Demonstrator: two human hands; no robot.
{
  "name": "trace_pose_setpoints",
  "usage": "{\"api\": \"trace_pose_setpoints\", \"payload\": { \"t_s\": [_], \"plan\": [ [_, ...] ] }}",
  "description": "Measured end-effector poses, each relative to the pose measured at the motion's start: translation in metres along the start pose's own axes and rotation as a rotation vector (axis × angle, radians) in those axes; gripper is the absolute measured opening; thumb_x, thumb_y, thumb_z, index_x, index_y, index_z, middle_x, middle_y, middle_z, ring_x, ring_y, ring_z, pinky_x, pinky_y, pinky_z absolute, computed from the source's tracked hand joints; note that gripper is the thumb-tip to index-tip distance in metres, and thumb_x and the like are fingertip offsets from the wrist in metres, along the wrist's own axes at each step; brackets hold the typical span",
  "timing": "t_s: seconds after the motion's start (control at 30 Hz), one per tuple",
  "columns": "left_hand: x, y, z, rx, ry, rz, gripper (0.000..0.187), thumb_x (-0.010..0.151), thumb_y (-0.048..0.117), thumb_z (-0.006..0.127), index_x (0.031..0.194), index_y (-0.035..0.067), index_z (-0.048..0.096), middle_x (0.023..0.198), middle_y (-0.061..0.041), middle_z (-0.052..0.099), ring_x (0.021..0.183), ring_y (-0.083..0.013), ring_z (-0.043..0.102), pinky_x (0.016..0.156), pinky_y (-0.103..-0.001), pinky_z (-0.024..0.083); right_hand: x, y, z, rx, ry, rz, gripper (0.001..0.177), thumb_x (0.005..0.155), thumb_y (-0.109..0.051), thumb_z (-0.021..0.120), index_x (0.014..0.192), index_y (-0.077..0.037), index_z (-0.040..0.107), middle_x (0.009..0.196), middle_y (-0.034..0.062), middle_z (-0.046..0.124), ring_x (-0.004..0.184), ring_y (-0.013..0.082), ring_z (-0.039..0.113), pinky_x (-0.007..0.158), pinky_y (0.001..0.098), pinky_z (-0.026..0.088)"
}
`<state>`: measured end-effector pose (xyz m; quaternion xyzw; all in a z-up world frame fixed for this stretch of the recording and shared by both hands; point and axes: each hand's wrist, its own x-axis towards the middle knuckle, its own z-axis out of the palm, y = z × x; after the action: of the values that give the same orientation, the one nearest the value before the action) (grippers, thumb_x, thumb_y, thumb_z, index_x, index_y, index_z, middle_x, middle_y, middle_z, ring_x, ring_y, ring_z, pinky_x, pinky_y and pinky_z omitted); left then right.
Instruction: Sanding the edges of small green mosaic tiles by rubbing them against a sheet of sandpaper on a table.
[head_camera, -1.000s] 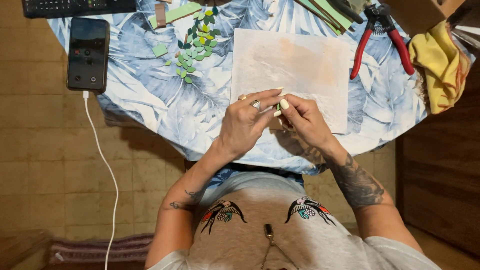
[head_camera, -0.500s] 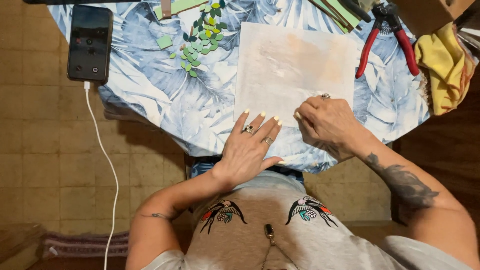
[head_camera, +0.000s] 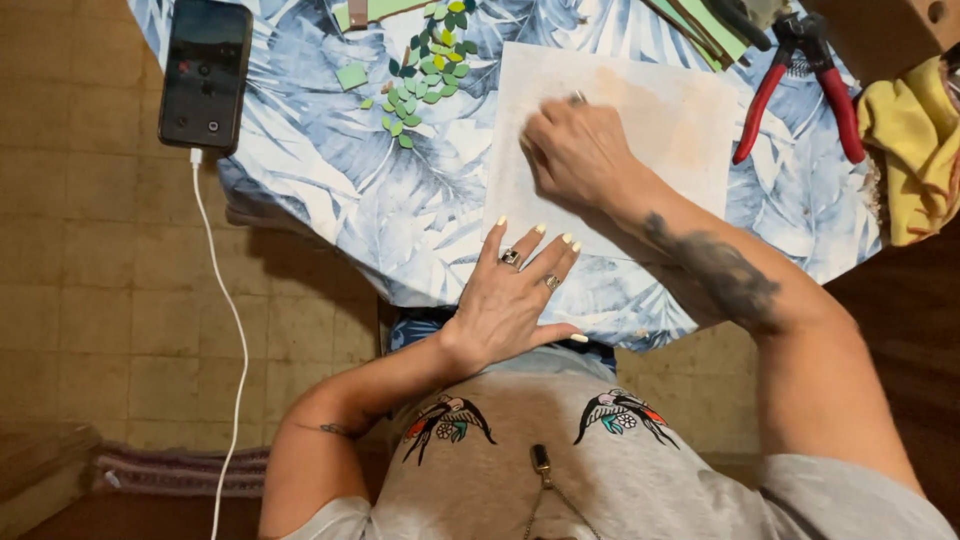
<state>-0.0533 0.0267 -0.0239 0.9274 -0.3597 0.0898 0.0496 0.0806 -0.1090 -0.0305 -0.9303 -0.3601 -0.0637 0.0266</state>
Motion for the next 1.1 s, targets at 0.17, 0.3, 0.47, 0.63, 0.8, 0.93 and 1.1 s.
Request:
{"api": "trace_pose_setpoints", "payload": {
  "t_s": [0.17,0.3,0.47,0.63,0.8,0.93,1.1],
  "plan": [
    [-0.002,-0.001,0.009,-0.222,0.080,0.021,0.080,0.068,0.066,0.044,0.120,0.004,0.044,0.115,-0.009,0.044,0.109,-0.0289,0.039,0.094,-0.057,0.021,-0.097,0.000,-0.011,-0.072,-0.020,-0.008,0.014,0.074,-0.029,0.048,0.071,-0.016,0.047,0.068,0.0021,0.044,0.058,0.0236,0.052,0.046,0.0345,0.042],
    [-0.002,-0.001,0.012,-0.232,0.092,0.038,0.085,0.065,0.068,0.044,0.119,0.003,0.044,0.115,-0.010,0.044,0.109,-0.0304,0.040,0.094,-0.059,0.022,-0.128,0.000,-0.023,-0.122,-0.002,0.011,0.012,0.077,-0.027,0.045,0.070,-0.018,0.046,0.070,0.0000,0.046,0.056,0.0199,0.051,0.048,0.0301,0.043],
    [-0.003,-0.003,0.016,-0.215,0.083,0.056,0.088,0.062,0.069,0.045,0.120,0.003,0.043,0.117,-0.010,0.043,0.111,-0.0307,0.038,0.095,-0.059,0.020,-0.060,-0.003,0.003,-0.083,0.054,0.011,0.014,0.077,-0.028,0.048,0.071,-0.016,0.049,0.068,0.0015,0.045,0.055,0.0222,0.051,0.045,0.0337,0.041],
    [-0.003,-0.003,0.011,-0.237,0.056,0.053,0.088,0.062,0.069,0.046,0.120,0.003,0.043,0.118,-0.010,0.042,0.111,-0.0309,0.038,0.094,-0.059,0.020,0.015,0.021,0.036,-0.177,0.200,-0.012,0.015,0.077,-0.029,0.050,0.069,-0.018,0.048,0.064,-0.0018,0.043,0.050,0.0183,0.050,0.041,0.0306,0.038],
    [-0.003,-0.003,0.011,-0.215,0.041,0.062,0.090,0.061,0.068,0.050,0.122,0.003,0.040,0.119,-0.010,0.039,0.112,-0.0313,0.036,0.094,-0.059,0.019,-0.034,0.008,0.014,-0.073,0.162,-0.138,0.015,0.078,-0.027,0.051,0.072,-0.013,0.048,0.066,0.0041,0.044,0.052,0.0249,0.049,0.046,0.0373,0.040],
    [-0.003,-0.004,0.009,-0.222,0.024,0.064,0.089,0.062,0.069,0.049,0.121,0.004,0.041,0.118,-0.010,0.040,0.111,-0.0306,0.036,0.094,-0.059,0.018,-0.115,0.039,-0.016,0.034,0.003,-0.265,0.015,0.080,-0.026,0.043,0.073,-0.014,0.047,0.067,0.0026,0.045,0.059,0.0240,0.052,0.050,0.0348,0.042],
    [0.002,-0.005,0.004,-0.095,-0.003,0.038,0.078,0.075,0.069,0.030,0.124,0.009,0.043,0.122,-0.003,0.047,0.113,-0.0241,0.041,0.094,-0.049,0.023,-0.139,0.106,-0.043,-0.489,-0.373,-0.367,0.027,0.089,-0.034,0.029,0.095,-0.014,0.045,0.067,-0.0009,0.048,0.044,0.0075,0.040,0.038,0.0184,0.040]
  ]
}}
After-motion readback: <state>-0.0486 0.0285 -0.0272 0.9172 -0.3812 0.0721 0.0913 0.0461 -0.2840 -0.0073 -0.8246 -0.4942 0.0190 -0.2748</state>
